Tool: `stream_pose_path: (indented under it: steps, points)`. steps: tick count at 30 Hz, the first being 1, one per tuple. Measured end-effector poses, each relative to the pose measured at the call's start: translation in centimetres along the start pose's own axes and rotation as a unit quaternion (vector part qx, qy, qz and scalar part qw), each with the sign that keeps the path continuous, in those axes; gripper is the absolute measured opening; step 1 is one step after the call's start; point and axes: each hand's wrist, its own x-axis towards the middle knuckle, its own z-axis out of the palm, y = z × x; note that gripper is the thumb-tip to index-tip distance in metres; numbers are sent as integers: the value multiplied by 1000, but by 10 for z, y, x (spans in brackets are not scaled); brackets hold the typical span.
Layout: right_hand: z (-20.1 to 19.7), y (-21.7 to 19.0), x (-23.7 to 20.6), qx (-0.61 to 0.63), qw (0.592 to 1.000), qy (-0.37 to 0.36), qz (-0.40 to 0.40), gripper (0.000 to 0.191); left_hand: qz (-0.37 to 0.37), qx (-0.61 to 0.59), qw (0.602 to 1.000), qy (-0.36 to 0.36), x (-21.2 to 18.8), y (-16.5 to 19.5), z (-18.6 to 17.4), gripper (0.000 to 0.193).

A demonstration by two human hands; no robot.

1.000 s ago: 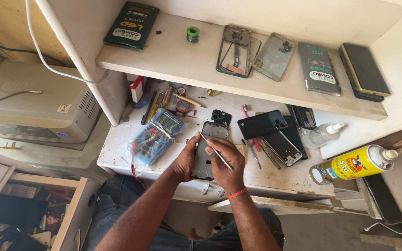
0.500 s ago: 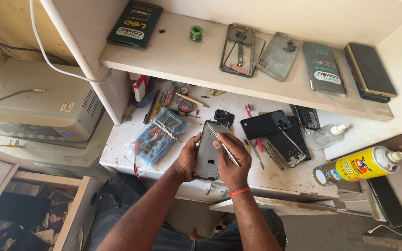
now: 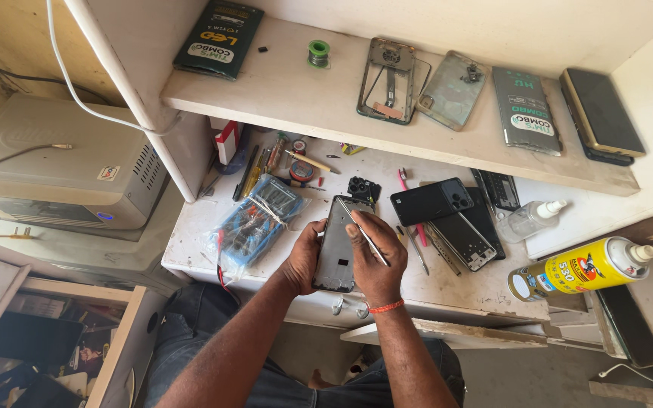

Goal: The person works on a disassembled smartphone at a repair bench, holding the phone frame with one hand while using a small metal tool with the other to pry and scrape along the frame edges and interior. They reposition the phone repeatedly and later use a white pen-like tool on the frame.

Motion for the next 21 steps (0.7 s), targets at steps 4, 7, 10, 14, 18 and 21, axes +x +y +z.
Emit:
stream_pose_path:
  steps: [4, 7, 10, 14, 18, 21]
  points:
    - [2, 1, -1, 11, 1000, 4, 0, 26, 6, 11, 1000, 7, -2, 1, 1, 85]
    - [2, 1, -1, 11, 1000, 0, 12, 26, 7, 12, 1000, 7, -3, 1, 2, 85]
    - [2, -1, -2, 37, 999, -5, 17, 25, 10, 20, 1000, 9, -4, 1, 3, 85]
    - [2, -4, -4, 10, 1000, -6, 10, 25, 8, 21, 1000, 7, -4, 1, 2, 85]
    - [2, -6, -3, -10, 1000, -3, 6, 24, 11, 14, 1000, -1, -4, 1, 3, 83]
    - [0, -7, -2, 24, 1000, -16, 12, 23, 11, 17, 1000, 0, -3, 1, 4, 84]
